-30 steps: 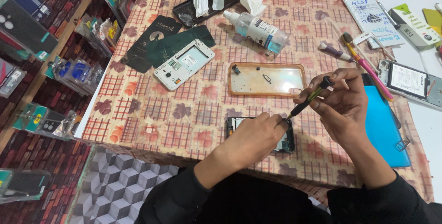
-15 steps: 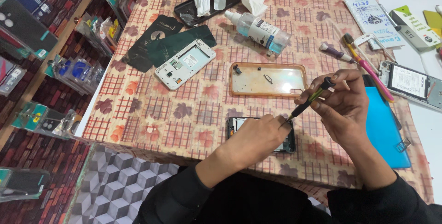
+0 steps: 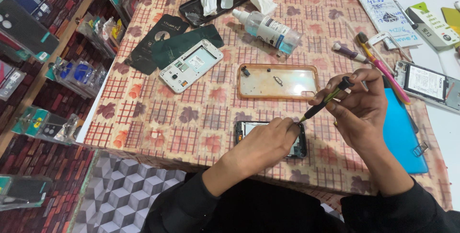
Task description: The person uses a screwdriver to remove screws from a smartphone's internal metal shield, then lifts and removes the shield to expose the motherboard. The person places the removed shield on the table and continues to manipulate the phone's internal components.
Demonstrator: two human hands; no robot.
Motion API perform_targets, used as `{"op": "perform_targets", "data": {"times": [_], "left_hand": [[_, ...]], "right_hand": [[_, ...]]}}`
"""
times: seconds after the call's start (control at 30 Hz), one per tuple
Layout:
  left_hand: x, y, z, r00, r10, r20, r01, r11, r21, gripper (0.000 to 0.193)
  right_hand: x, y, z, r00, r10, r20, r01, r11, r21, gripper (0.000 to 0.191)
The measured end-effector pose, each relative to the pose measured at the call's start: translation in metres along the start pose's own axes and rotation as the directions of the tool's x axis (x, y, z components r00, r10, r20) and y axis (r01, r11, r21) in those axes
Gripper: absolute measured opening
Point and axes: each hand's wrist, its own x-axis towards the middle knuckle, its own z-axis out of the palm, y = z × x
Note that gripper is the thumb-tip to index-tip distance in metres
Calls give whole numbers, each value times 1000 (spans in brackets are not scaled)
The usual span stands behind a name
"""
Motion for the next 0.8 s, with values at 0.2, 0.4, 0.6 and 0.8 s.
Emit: {"op": "perform_targets", "data": {"times": [0.2,0.4,0.6,0.8], "left_hand": [[0,-2,3,999,-5,47,5,1000,-7,30],[1,-8,0,997,-22,69,31,991,-130,16],[-8,-23,-15,999,8,-42,-25,897,-441,15],[-18,-16,-22,990,-123,-65,71,849,-524,23]], "right_hand": [[1,0,1,1000,5,0,-5,1000,-26,47],[1,-2,0,1000,2,-12,-2,1000,-29,48],[2,-3,1,1000,13,22,-12,999,-35,50],[2,-5,11,986,26,162,-9,995,-102,51]]}}
